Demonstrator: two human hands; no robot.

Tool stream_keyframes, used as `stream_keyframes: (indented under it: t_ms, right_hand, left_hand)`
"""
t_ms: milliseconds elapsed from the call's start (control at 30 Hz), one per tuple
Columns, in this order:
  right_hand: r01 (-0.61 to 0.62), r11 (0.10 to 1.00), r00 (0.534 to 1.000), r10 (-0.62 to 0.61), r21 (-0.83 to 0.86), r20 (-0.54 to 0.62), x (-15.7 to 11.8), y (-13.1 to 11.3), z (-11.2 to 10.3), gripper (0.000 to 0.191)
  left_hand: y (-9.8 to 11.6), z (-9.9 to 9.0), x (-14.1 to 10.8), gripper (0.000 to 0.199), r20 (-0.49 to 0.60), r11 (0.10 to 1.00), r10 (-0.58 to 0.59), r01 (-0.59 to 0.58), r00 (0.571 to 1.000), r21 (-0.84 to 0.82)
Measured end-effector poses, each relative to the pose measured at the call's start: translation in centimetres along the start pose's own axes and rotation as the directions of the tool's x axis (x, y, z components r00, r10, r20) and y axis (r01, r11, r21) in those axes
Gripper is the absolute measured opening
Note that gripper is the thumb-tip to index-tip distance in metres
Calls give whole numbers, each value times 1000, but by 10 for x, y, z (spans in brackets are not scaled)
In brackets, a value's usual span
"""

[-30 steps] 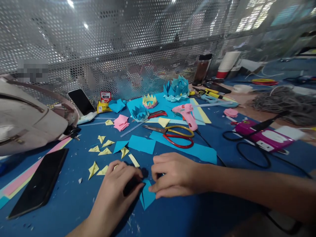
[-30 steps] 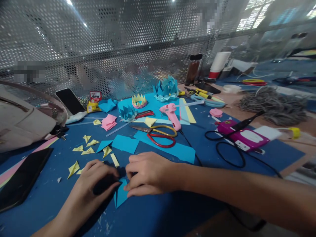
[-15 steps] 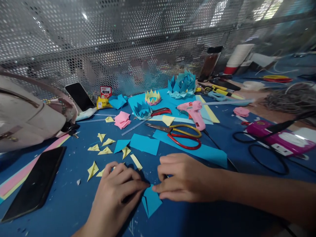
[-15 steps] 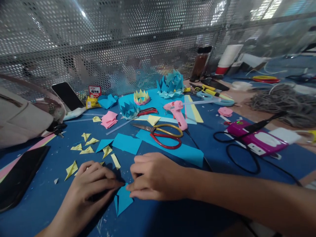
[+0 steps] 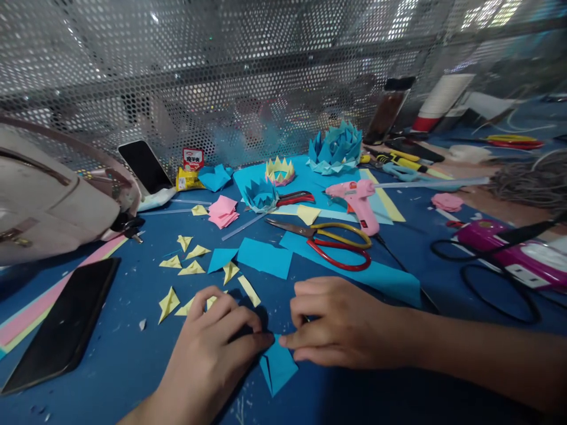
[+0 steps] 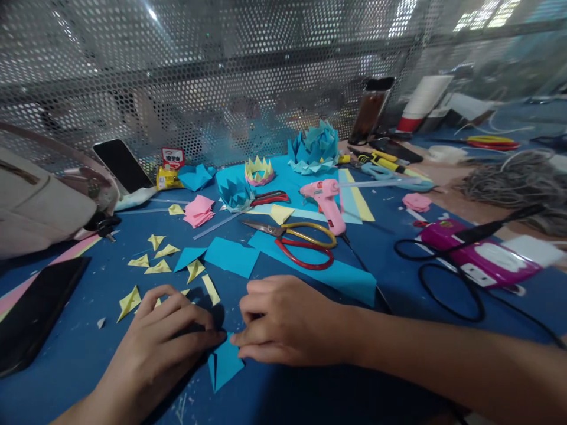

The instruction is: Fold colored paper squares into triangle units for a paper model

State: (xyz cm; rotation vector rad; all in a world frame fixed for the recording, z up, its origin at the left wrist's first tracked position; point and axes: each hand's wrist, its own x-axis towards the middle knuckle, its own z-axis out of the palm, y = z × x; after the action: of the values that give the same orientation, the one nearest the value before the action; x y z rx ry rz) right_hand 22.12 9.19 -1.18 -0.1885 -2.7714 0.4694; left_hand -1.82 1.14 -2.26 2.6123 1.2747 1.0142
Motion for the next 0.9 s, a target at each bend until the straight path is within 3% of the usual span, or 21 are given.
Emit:
stream_keyframes:
  t_ms: [233,467,633,800,900]
  right_hand:
    - [16,1000,994,-18,-18,-111,0,2,-1,32]
    - [18,994,999,-21,-107,-24,1,1,1,34]
    - [44,983,997,-55,-177,-56,-1,3,3,26]
    - [46,982,997,-56,-181,-52,0,3,2,23]
    - [38,983,998,-46,-178,-43,1,2,1,24]
  left_hand:
    - [1,-3,-6,36,41,989,112,-115,993,88]
    - [5,-2,-19,38,-4,947,226,-219,974,234]
    - [5,-8,-22,34,96,960,181,-197,979,200]
    - [2,-10,-21,27,16,979,142,-143,990,144]
    - [-1,-14,-21,29,101,956,204,-221,974,194]
